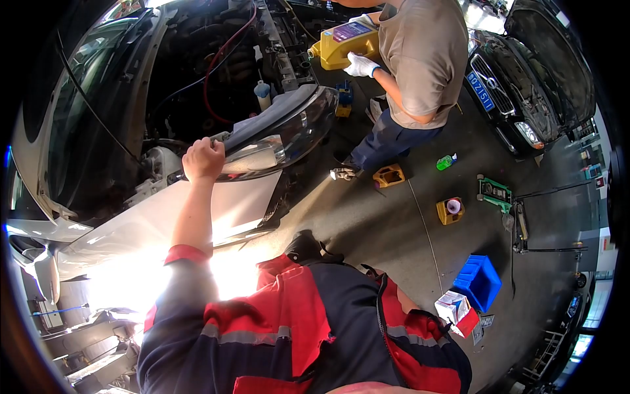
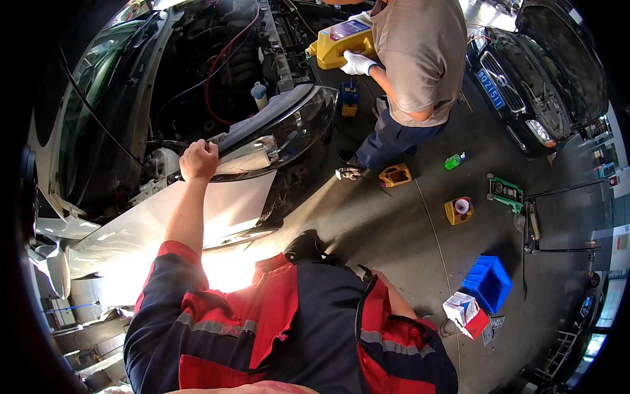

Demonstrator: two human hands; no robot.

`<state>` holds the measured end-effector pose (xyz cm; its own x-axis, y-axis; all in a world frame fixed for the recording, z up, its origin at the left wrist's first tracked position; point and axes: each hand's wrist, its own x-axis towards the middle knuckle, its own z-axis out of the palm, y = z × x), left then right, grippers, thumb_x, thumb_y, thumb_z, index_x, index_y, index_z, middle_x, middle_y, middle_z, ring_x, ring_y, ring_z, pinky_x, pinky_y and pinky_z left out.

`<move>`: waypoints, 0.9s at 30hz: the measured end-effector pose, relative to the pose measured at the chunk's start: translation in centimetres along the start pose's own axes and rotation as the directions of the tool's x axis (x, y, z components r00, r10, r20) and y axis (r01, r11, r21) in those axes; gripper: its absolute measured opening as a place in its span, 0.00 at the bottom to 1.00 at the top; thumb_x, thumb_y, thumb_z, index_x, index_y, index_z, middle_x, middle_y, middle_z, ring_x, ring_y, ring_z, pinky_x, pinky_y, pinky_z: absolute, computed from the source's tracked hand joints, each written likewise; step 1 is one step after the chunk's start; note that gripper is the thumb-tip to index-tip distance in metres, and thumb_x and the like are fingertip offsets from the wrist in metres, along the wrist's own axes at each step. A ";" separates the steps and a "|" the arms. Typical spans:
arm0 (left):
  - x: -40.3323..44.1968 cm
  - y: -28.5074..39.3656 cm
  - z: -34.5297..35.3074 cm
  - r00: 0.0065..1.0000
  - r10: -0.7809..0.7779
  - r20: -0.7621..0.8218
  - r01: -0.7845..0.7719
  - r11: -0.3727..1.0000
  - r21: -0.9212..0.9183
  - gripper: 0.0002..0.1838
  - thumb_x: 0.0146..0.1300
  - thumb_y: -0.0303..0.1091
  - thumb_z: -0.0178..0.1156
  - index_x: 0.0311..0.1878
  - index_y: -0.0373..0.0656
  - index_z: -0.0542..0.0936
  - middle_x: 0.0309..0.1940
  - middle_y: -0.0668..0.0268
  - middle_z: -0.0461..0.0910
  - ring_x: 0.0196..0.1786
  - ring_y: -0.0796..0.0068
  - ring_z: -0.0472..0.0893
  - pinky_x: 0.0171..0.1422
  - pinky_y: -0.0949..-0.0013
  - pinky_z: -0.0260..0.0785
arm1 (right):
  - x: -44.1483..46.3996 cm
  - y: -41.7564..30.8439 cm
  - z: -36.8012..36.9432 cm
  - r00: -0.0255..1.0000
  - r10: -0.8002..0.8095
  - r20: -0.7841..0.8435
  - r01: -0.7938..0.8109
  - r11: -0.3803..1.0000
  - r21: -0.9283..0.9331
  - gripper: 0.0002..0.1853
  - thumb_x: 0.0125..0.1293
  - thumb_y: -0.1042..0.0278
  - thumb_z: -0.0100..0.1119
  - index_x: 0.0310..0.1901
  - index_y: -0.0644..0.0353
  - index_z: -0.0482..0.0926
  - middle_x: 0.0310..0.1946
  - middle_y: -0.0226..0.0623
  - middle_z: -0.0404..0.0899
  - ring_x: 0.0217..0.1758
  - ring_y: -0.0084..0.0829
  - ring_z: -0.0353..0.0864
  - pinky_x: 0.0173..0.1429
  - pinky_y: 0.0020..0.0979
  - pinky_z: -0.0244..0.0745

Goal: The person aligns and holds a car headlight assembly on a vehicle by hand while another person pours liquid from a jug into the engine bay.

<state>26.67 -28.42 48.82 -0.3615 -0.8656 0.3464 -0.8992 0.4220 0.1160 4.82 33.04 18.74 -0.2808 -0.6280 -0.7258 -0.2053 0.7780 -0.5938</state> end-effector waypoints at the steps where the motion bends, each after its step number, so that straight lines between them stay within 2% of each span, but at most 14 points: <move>1: 0.0 0.0 0.0 1.000 -0.002 0.004 0.002 1.000 0.002 0.17 0.67 0.46 0.55 0.34 0.44 0.83 0.36 0.58 0.86 0.44 0.52 0.85 0.51 0.49 0.74 | 0.2 0.2 0.1 1.000 -0.002 0.002 0.002 1.000 -0.007 0.17 0.65 0.54 0.63 0.43 0.60 0.82 0.27 0.30 0.78 0.33 0.28 0.77 0.36 0.37 0.70; 7: 0.0 0.1 -0.2 1.000 -0.013 0.021 0.013 1.000 -0.003 0.17 0.67 0.46 0.55 0.34 0.44 0.83 0.37 0.58 0.86 0.44 0.52 0.85 0.51 0.49 0.74 | 1.5 2.4 0.7 1.000 -0.017 0.017 0.016 0.999 0.037 0.16 0.63 0.54 0.63 0.41 0.60 0.81 0.26 0.29 0.77 0.32 0.28 0.76 0.36 0.37 0.70; 27: 0.0 0.0 0.2 1.000 0.002 -0.008 -0.002 1.000 -0.001 0.16 0.67 0.46 0.55 0.34 0.45 0.83 0.36 0.59 0.86 0.44 0.52 0.85 0.51 0.49 0.74 | 0.5 1.0 0.1 1.000 -0.011 0.007 0.011 1.000 0.014 0.15 0.62 0.54 0.64 0.38 0.58 0.80 0.25 0.28 0.76 0.31 0.27 0.75 0.35 0.36 0.68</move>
<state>26.68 -28.45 48.65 -0.3610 -0.8626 0.3545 -0.8982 0.4238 0.1165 4.61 33.51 17.78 -0.2720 -0.6369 -0.7214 -0.1957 0.7706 -0.6065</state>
